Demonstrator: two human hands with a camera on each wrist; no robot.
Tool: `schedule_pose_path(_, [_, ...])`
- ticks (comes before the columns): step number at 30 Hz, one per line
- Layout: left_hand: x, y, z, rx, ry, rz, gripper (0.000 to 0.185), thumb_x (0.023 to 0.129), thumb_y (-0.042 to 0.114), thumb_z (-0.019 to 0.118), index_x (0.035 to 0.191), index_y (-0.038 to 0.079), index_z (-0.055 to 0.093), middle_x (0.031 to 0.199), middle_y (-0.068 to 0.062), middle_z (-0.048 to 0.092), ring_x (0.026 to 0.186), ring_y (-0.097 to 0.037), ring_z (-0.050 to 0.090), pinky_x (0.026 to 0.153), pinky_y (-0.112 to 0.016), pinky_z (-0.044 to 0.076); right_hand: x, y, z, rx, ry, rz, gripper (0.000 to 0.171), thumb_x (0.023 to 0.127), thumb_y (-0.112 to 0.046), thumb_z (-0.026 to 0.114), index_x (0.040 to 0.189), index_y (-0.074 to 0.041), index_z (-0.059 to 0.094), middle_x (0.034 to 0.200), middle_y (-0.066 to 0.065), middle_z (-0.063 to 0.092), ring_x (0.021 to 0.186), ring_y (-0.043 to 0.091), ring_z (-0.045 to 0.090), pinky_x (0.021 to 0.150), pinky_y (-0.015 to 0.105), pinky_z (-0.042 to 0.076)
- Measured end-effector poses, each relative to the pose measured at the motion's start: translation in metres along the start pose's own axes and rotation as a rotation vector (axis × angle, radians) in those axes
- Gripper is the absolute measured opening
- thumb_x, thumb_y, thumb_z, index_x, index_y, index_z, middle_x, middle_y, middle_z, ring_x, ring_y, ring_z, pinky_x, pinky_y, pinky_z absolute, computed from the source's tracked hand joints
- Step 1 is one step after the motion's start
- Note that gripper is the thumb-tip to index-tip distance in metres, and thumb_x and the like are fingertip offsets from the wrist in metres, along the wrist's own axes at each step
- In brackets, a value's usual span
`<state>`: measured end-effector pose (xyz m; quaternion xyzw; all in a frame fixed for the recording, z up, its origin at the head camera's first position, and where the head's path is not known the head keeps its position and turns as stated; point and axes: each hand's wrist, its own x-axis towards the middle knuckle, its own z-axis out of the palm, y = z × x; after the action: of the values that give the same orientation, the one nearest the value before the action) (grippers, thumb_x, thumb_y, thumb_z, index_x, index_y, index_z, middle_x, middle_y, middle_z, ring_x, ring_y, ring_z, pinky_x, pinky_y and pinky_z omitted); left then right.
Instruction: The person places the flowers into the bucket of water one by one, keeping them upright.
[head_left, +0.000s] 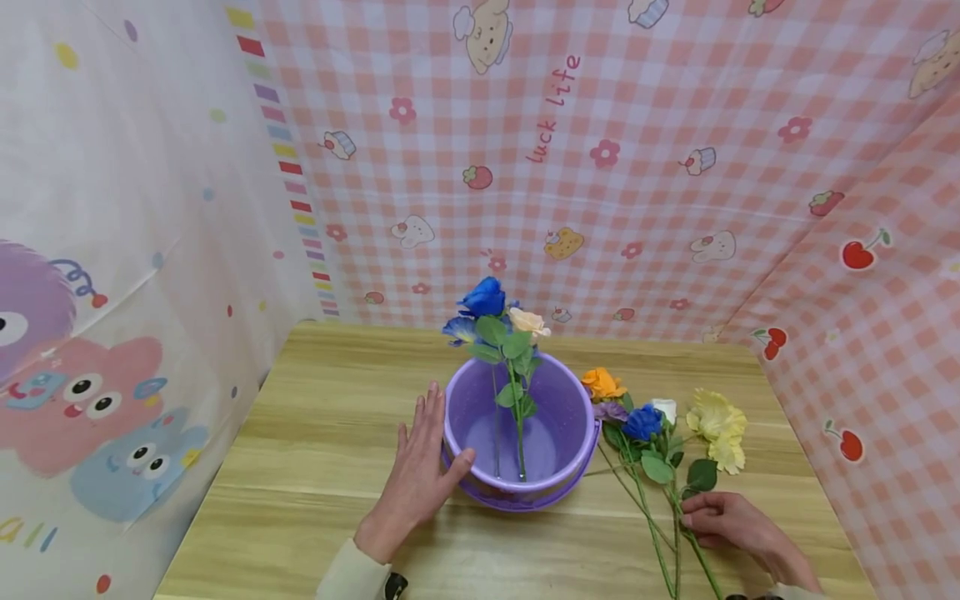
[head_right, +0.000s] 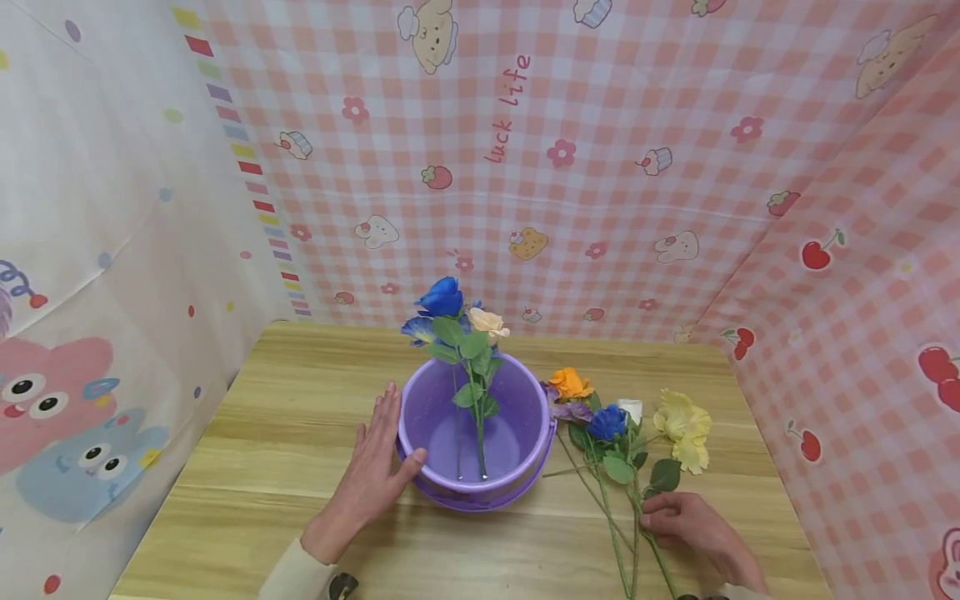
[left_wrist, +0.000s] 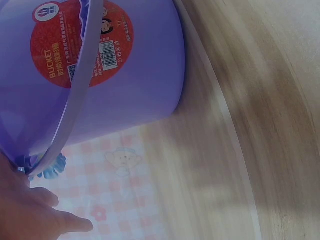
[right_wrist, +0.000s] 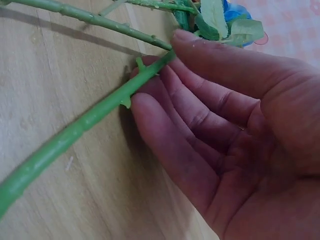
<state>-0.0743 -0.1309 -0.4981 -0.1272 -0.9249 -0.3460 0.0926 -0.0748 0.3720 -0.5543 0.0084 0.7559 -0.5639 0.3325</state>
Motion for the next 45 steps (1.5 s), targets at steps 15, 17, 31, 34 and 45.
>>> schedule_pose_path(15, [-0.001, -0.002, 0.0, -0.002, 0.007, -0.004, 0.093, 0.101, 0.06, 0.05, 0.167, 0.008, 0.01, 0.174, -0.01, 0.005, 0.157, -0.036, 0.007, 0.117, -0.074, 0.012, -0.005, -0.01, 0.006, -0.008, 0.047, -0.02, 0.039, 0.102, -0.012, 0.066, 0.126, 0.017, 0.055, 0.103, 0.005, 0.07, 0.089, 0.014, 0.067, 0.075, 0.031, 0.062])
schedule_pose_path(17, [-0.002, -0.003, 0.0, -0.004, 0.008, -0.003, 0.093, 0.101, 0.06, 0.05, 0.167, 0.008, 0.009, 0.174, -0.012, 0.006, 0.157, -0.036, 0.007, 0.117, -0.074, 0.012, -0.006, -0.014, 0.005, -0.017, 0.049, -0.037, 0.041, 0.102, -0.013, 0.065, 0.127, 0.018, 0.054, 0.106, 0.006, 0.07, 0.091, 0.014, 0.067, 0.076, 0.032, 0.062])
schedule_pose_path(31, [0.0, -0.001, 0.0, -0.013, 0.017, 0.002, 0.094, 0.1, 0.06, 0.051, 0.166, 0.005, 0.012, 0.173, -0.013, 0.007, 0.157, -0.036, 0.008, 0.117, -0.074, 0.013, -0.005, -0.047, 0.012, -0.035, 0.195, -0.127, 0.046, 0.103, -0.013, 0.065, 0.132, 0.02, 0.051, 0.111, 0.013, 0.072, 0.093, 0.011, 0.069, 0.08, 0.035, 0.062])
schedule_pose_path(34, [0.0, -0.001, 0.0, -0.009, 0.015, 0.002, 0.094, 0.1, 0.06, 0.05, 0.166, 0.006, 0.012, 0.173, -0.014, 0.008, 0.157, -0.036, 0.008, 0.116, -0.074, 0.013, -0.004, -0.056, 0.016, -0.048, 0.242, -0.117, 0.048, 0.103, -0.016, 0.065, 0.135, 0.018, 0.051, 0.115, 0.017, 0.07, 0.094, 0.013, 0.069, 0.082, 0.038, 0.062])
schedule_pose_path(45, [0.001, -0.002, 0.002, -0.004, 0.012, -0.003, 0.094, 0.1, 0.061, 0.05, 0.167, 0.006, 0.012, 0.174, -0.007, 0.003, 0.157, -0.036, 0.009, 0.117, -0.074, 0.013, 0.004, -0.089, 0.034, 0.025, 0.393, -0.199, 0.051, 0.102, -0.021, 0.068, 0.138, 0.013, 0.053, 0.109, 0.007, 0.069, 0.095, 0.015, 0.07, 0.082, 0.036, 0.062])
